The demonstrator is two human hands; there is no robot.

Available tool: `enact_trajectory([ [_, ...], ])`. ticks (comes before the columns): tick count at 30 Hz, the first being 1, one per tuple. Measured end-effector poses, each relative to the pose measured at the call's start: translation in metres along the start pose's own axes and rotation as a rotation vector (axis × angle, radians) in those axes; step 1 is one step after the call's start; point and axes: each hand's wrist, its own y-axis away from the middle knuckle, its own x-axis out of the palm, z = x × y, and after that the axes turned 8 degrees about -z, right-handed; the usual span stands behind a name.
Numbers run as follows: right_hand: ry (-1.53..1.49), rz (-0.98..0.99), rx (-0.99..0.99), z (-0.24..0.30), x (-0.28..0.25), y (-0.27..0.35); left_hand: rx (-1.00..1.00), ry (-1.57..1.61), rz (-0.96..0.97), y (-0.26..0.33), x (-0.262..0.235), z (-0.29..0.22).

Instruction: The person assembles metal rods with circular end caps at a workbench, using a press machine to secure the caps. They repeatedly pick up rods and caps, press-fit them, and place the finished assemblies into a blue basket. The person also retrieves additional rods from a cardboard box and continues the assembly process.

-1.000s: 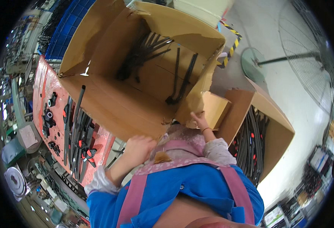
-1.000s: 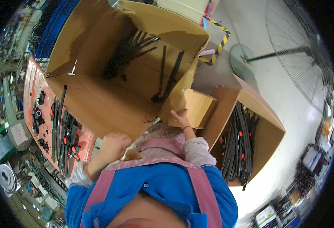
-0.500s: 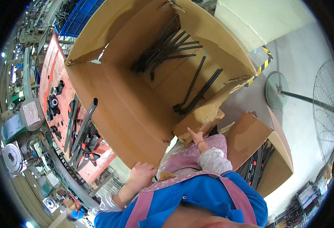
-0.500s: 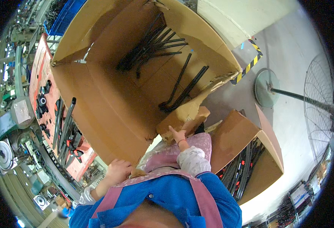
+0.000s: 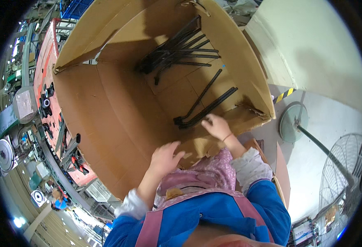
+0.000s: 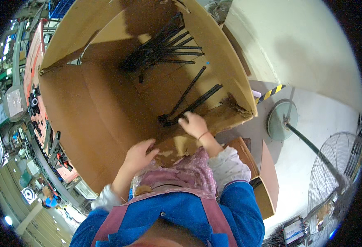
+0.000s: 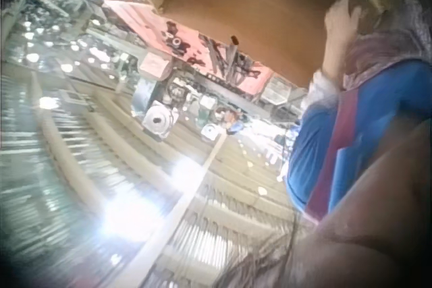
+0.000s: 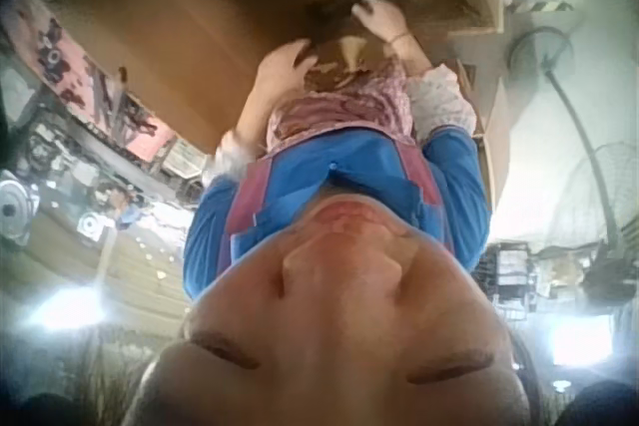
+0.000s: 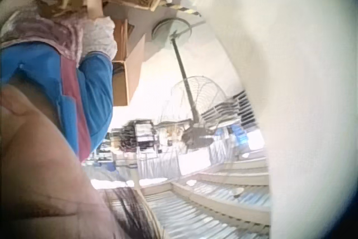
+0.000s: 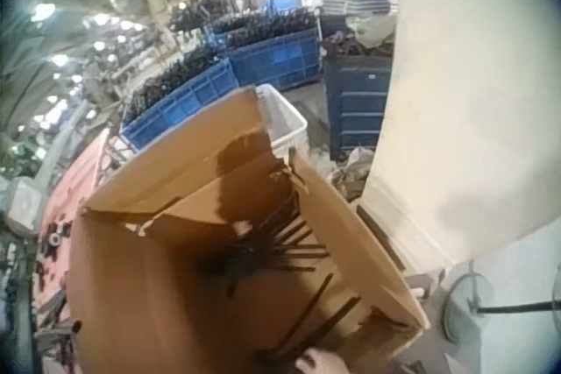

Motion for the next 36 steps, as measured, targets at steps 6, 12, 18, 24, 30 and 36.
enact_trajectory([
  [6,-0.038,-0.069,0.087,-0.059,-0.022,-0.117,0.082,-0.392,0.101,-0.202,0.080,0.059],
  [12,0.042,-0.052,0.168,-0.139,0.016,-0.169,0.093,-0.594,0.156,-0.404,0.114,0.146],
  [18,0.160,0.293,0.249,-0.165,0.040,-0.145,0.365,-0.822,-0.279,-0.549,0.134,0.187],
  [24,0.119,0.316,0.309,-0.186,0.072,-0.140,0.336,-0.769,-0.563,-0.637,0.160,0.236],
  [30,-0.069,0.201,0.220,-0.177,0.112,-0.188,0.084,-0.705,-0.221,-0.636,0.149,0.212],
  [36,-0.922,0.049,0.516,-0.158,0.164,-0.260,-0.003,-0.449,-0.278,-0.545,0.160,0.193],
])
